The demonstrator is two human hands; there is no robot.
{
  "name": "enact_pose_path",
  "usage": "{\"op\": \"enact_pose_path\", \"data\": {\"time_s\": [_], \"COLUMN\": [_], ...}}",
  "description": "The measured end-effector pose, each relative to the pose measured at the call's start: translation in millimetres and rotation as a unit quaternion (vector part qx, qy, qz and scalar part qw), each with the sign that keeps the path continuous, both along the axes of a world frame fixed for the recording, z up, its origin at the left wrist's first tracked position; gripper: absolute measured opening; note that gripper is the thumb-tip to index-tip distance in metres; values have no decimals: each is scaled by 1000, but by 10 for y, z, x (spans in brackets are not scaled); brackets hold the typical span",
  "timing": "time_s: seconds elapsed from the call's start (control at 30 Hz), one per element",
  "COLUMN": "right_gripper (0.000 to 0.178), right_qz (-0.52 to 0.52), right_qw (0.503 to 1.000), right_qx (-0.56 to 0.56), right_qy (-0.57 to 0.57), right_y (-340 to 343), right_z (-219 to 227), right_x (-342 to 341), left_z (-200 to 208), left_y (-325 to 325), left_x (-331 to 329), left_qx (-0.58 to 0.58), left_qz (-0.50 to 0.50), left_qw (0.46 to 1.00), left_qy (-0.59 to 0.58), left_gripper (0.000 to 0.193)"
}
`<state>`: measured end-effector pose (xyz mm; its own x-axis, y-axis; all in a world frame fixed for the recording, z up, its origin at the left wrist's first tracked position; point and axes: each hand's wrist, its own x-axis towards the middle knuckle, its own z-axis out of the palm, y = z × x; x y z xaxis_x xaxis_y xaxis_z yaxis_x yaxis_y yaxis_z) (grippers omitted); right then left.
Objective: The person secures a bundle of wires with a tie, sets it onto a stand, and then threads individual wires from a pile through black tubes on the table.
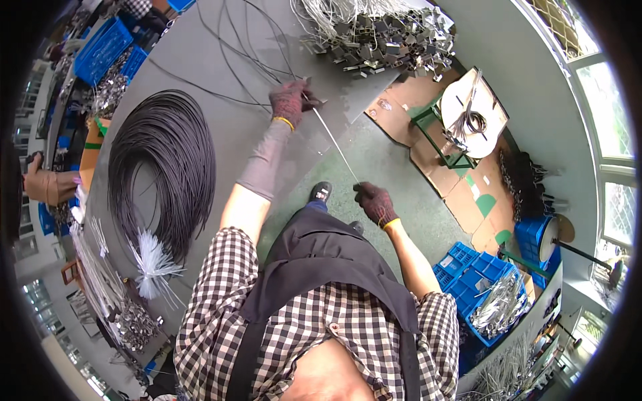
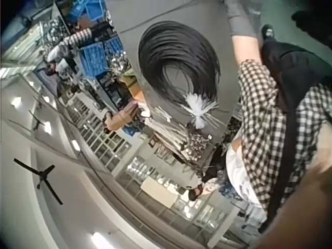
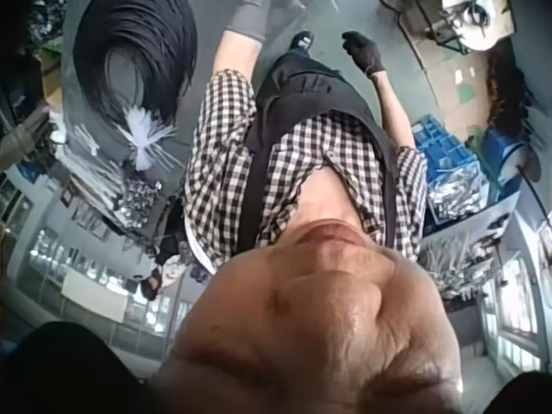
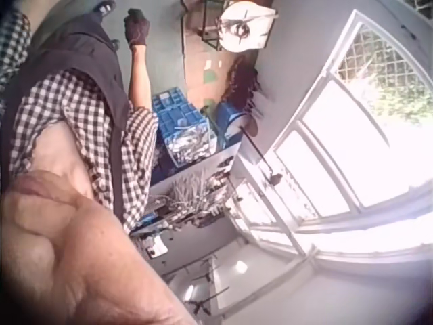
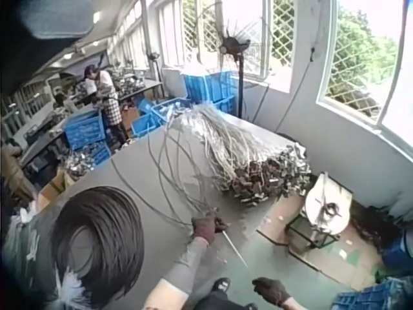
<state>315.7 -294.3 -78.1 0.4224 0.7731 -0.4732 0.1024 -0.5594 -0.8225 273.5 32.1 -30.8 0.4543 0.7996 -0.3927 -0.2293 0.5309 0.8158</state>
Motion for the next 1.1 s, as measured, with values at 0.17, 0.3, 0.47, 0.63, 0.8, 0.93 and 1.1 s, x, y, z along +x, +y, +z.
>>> {"op": "enact_pose_path", "data": {"time_s": [0.17,0.3,0.47,0.63,0.8,0.93,1.1], "right_gripper": [24,23,24,24,23,27,31], "right_qz": [-62,-33,21,-25,52,-46,-85], "right_qw": [988,988,993,989,987,987,994], "right_qx": [129,142,110,100,72,12,32], "right_qy": [-58,-57,-48,103,131,153,56], "right_y": [891,905,433,406,462,422,1170], "right_z": [274,513,546,728,850,377,555], "right_x": [332,494,340,28,-171,-102,180], "left_z": [-66,137,649,835,396,140,107], "left_y": [-650,-473,309,815,1153,1092,393], "left_x": [254,267,114,92,57,-66,-102], "left_qx": [-55,-96,19,31,-6,-17,-70], "left_qz": [-82,-62,40,146,125,-19,-158], "left_qw": [993,992,994,987,992,1000,985], "left_qy": [-61,-61,-100,-51,30,-14,-10], "left_gripper": [24,21,17,14,10,12,20]}}
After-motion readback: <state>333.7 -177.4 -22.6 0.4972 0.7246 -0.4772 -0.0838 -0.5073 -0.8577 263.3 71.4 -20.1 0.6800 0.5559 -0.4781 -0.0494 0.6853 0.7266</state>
